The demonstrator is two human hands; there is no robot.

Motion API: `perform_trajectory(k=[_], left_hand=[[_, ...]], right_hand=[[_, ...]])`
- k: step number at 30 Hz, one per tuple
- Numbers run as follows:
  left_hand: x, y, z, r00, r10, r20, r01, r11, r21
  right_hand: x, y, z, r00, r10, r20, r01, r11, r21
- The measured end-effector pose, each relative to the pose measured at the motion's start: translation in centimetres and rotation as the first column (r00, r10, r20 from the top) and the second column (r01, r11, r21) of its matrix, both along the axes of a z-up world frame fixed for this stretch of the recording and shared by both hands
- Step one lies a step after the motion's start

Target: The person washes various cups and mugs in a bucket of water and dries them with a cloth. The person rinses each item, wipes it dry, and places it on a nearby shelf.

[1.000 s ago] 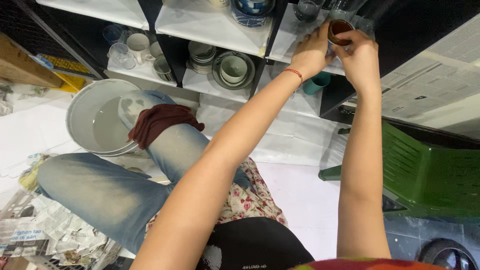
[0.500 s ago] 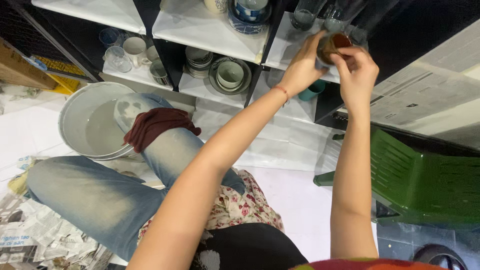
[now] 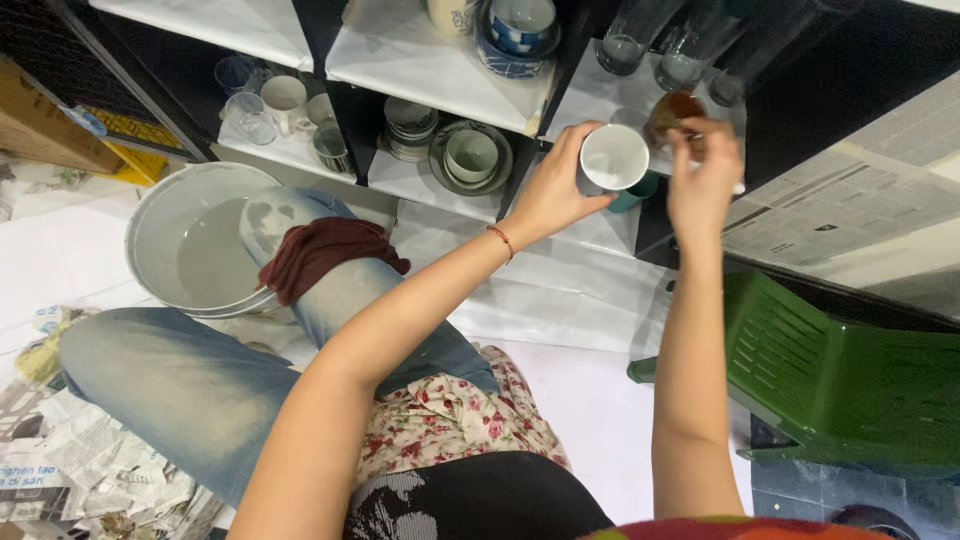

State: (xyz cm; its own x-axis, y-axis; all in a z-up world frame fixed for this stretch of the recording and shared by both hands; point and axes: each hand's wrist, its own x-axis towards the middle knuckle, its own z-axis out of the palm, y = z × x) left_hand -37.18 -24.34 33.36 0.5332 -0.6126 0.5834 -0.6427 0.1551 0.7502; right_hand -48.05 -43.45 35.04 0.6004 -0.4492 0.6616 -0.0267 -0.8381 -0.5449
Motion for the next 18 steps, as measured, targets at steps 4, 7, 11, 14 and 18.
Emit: perform_trajectory(k=[4,7,11,14,18], left_hand=[[0.5,0.9,-0.6,0.999,0.013,-0.044,-0.011,0.999,0.047],[0.8,1.4,-1.4,0.999,0.016,-0.038,-0.017,1.0,-0.026],[1.4,2.0,-2.5,0.997,0.061,-0.044,-0.062,0.998,-0.03],[2.0,3.1,-3.4,0.997,0.074,-0.035,-0.077,0.994,-0.074],[2.3,4.1,-4.0,0.993,0.05,-0.108,-0.052,0.999,-0.015]], right_hand=[[2.0,0.9,-0.8,1.0,0.017,-0.01,-0.018,0.996,-0.082],[2.7,1.3,-0.9,0.999,0.041,0.026,-0.038,0.994,-0.105],[2.8,1.3,-2.0,0.999,0.039,-0.017,-0.04,0.997,-0.071],[2.5,1.1,-3.7,0.996,0.078,-0.052,-0.078,0.997,-0.006],[2.8,0.5,-5.0,0.996,0.091,0.011,-0.09,0.993,-0.08]])
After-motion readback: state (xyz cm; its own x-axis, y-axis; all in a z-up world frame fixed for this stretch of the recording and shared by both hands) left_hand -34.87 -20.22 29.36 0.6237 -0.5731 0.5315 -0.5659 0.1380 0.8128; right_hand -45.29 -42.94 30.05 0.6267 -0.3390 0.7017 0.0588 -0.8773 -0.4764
